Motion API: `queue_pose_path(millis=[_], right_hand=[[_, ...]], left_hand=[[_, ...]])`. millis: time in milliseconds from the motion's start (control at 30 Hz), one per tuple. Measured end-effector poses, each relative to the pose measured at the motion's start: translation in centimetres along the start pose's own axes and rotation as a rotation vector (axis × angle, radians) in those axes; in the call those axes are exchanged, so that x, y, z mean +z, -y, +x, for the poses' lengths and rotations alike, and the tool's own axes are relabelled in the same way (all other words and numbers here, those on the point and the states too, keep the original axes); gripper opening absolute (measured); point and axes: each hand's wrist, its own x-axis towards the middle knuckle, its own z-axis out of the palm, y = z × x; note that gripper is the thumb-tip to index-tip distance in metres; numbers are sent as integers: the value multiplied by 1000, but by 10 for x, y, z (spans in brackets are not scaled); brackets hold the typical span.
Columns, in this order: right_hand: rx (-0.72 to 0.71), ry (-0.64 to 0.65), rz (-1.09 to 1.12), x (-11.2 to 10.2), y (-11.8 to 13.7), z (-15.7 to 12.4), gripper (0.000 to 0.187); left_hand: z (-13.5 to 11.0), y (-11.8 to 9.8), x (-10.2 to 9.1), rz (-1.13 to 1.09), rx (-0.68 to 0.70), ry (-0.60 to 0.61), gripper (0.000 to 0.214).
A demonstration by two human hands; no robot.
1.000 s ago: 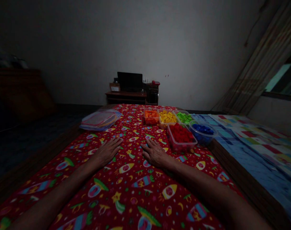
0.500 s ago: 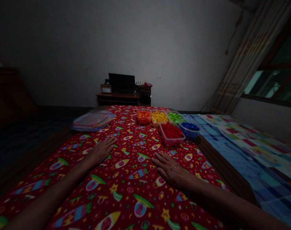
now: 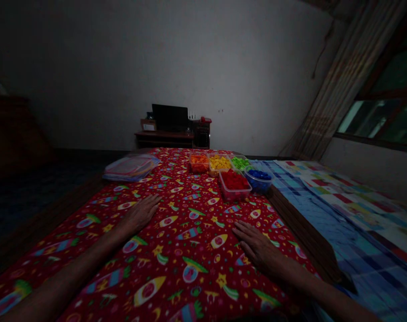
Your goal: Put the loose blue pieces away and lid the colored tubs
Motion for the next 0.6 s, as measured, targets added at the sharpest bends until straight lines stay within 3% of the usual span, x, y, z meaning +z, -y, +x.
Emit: queue_pose_path(millis=[233, 433, 600], right_hand=[[-19, -125, -31, 17, -12, -6, 44], [-154, -207, -82, 25, -21, 6, 40], [-278, -193, 60, 31, -14, 52, 31]], left_hand=[[5, 9, -12, -160, -56, -148, 48], [47, 65, -42, -86, -225, -300, 39], [78, 97, -61, 44, -373, -166, 34]])
